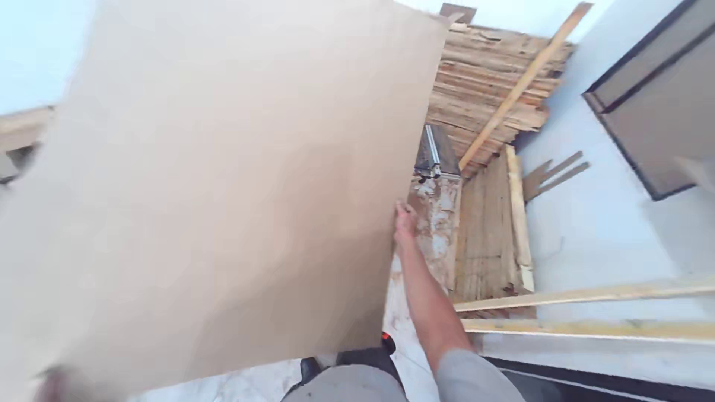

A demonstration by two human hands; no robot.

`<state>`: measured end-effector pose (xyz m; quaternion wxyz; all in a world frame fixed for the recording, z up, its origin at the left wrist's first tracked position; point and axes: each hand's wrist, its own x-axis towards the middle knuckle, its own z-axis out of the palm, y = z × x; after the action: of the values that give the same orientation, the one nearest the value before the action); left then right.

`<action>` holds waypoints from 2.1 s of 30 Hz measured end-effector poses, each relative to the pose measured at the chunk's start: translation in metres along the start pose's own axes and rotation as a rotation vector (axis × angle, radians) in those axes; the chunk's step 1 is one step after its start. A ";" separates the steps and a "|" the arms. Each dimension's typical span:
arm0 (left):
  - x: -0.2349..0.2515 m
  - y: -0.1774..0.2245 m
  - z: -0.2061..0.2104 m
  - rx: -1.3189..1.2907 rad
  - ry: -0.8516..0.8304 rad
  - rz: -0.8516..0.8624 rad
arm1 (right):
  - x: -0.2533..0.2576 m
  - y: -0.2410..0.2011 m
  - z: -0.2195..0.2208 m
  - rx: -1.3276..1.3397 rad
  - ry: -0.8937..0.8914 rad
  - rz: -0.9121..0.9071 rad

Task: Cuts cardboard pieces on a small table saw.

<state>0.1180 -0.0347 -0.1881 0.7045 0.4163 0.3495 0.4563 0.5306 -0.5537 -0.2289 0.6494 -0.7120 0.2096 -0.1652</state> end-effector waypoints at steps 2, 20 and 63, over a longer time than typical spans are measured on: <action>-0.006 -0.066 0.015 -0.060 -0.046 -0.179 | 0.043 -0.008 -0.045 -0.118 0.090 -0.102; -0.104 -0.212 0.168 0.111 -0.059 -0.427 | 0.233 0.179 -0.167 -0.449 -0.023 0.377; -0.035 -0.199 0.251 -0.106 -0.487 -0.729 | -0.113 0.107 -0.151 0.777 0.356 0.436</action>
<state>0.3948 -0.1817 -0.2614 0.9015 0.3245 0.2736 0.0839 0.3479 -0.6317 -0.3161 0.8410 -0.3166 0.3847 -0.2106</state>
